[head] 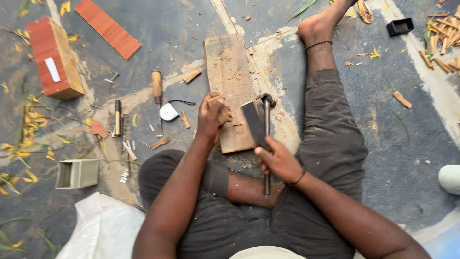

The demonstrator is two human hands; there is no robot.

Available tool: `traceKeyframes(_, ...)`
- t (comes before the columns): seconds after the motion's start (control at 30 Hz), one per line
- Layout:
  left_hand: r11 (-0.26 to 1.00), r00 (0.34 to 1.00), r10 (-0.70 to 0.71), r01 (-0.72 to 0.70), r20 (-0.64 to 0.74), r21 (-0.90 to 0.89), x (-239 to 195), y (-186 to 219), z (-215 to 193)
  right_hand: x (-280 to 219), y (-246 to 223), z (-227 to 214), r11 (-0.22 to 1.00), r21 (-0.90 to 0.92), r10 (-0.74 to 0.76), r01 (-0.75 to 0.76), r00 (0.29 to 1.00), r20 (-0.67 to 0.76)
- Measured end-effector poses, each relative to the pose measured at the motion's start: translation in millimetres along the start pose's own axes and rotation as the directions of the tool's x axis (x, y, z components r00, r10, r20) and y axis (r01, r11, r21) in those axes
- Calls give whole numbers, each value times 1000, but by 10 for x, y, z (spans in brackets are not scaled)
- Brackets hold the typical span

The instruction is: The person sits on the floor and uses a hammer and chisel to carve a rectangular recess into a small wooden block. They repeatedly position the chisel and strike it with the hammer to remove wood chips, occasionally adjusting the block's position.

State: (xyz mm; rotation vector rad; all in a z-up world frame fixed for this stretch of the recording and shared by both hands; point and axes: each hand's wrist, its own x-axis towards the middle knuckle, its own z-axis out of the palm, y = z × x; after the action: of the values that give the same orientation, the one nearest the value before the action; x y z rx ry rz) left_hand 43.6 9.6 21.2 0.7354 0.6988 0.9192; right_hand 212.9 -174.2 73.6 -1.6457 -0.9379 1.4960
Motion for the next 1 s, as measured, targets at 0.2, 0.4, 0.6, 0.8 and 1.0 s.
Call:
traceKeyframes(0.2, 932, 995, -102, 97, 4, -348, 59, -166, 99, -172, -230, 155, 972, -173, -146, 157, 987, 74)
traceKeyframes(0.4, 937, 982, -188, 188, 28, -296, 61, -192, 43, -209, -288, 144, 992, -26, -119, 125, 981, 153)
traceKeyframes(0.6, 918, 977, -215, 200, -6, -341, 91, -95, 43, -182, -304, 78, 995, 62, -85, 75, 981, 174)
traceKeyframes(0.8, 979, 997, -67, 58, -41, -196, 69, -106, 105, -211, -338, 90, 997, 68, -52, 39, 977, 206)
traceKeyframes(1.0, 981, 974, 194, -191, -119, 36, -37, -209, 178, -187, -381, 159, 991, -104, -68, 85, 985, 157)
